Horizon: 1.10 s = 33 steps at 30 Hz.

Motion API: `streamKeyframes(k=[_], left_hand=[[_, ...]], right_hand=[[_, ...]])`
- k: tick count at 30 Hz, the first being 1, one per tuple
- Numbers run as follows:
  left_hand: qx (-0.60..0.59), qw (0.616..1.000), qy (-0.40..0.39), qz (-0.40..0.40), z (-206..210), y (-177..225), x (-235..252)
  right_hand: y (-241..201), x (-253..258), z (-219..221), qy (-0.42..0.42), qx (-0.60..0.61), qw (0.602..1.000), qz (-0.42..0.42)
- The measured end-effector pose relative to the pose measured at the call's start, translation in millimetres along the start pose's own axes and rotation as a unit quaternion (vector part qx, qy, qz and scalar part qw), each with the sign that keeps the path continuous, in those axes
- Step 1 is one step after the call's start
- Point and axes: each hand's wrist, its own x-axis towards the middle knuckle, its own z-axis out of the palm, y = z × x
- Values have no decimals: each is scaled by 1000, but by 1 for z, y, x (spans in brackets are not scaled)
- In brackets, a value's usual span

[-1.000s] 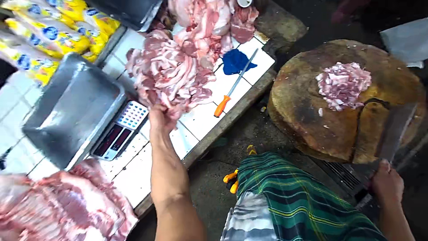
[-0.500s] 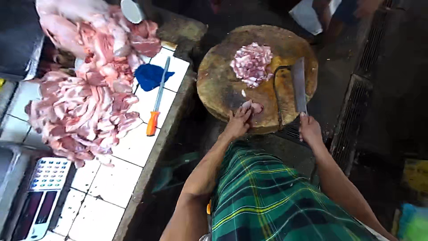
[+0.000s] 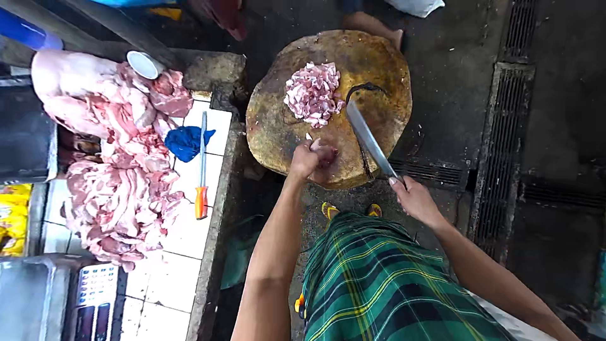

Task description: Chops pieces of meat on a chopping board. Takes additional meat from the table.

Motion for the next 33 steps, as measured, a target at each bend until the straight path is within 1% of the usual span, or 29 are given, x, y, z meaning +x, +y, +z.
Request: streamKeyframes(k=[2, 4, 5, 6, 7, 8, 10, 11, 13, 16, 19, 21, 22, 23, 24, 26, 27, 28, 29, 30, 31, 33], left_hand=[[-134, 991, -19, 9, 3, 4, -12], [-256, 966, -32, 15, 9, 6, -20], [-288, 957, -39, 9, 12, 6, -24], [-295, 955, -44, -3, 15, 3, -29], [-274, 960, -48, -18, 17, -2, -31], [-224, 973, -47, -35, 20, -10, -32], [-85, 993, -36, -74, 23, -32, -30], [-28, 995, -21, -91, 26, -43, -28], [15, 993, -2, -113, 24, -52, -31], [27, 991, 13, -127, 23, -47, -37], [97, 985, 37, -134, 24, -44, -36], [134, 980, 51, -137, 24, -40, -38], [144, 979, 55, -133, 24, -40, -38], [151, 979, 57, -128, 23, -42, -37], [159, 978, 64, -120, 23, -46, -36], [152, 979, 71, -113, 22, -51, -34], [143, 981, 68, -113, 20, -51, -33], [134, 982, 64, -115, 18, -51, -33], [123, 984, 59, -117, 17, -52, -34], [108, 986, 53, -117, 18, -53, -35], [96, 987, 56, -118, 17, -53, -33], [93, 987, 63, -118, 19, -54, -31]], right_hand=[[9, 1, 11, -26, 1, 1000, -6], [10, 5, 16, -28, -1, 1000, 0], [10, 6, 17, -30, 1, 1000, 7], [9, 5, 18, -34, 5, 999, 15], [9, 5, 18, -35, 7, 999, 19], [8, 4, 18, -32, 4, 999, 20], [2, -3, 18, -20, -38, 999, 11], [-4, -8, 18, -15, -68, 998, 5], [-18, -20, 16, -5, -127, 992, -22], [-41, -37, 19, 33, -160, 980, -116], [-64, -44, 25, 99, -139, 955, -240], [-70, -40, 30, 122, -137, 939, -292], [-68, -34, 32, 118, -147, 937, -295], [-61, -27, 33, 99, -169, 941, -276], [-52, -20, 32, 66, -203, 950, -229], [-46, -12, 24, -13, -266, 959, -93], [-49, -12, 18, -30, -272, 961, -45], [-53, -15, 12, -35, -269, 962, -18], [-56, -21, 7, -33, -262, 964, -10], [-59, -27, 5, -20, -252, 967, -21], [-63, -30, 3, 0, -238, 970, -47], [-73, -37, 5, 44, -206, 969, -129]])
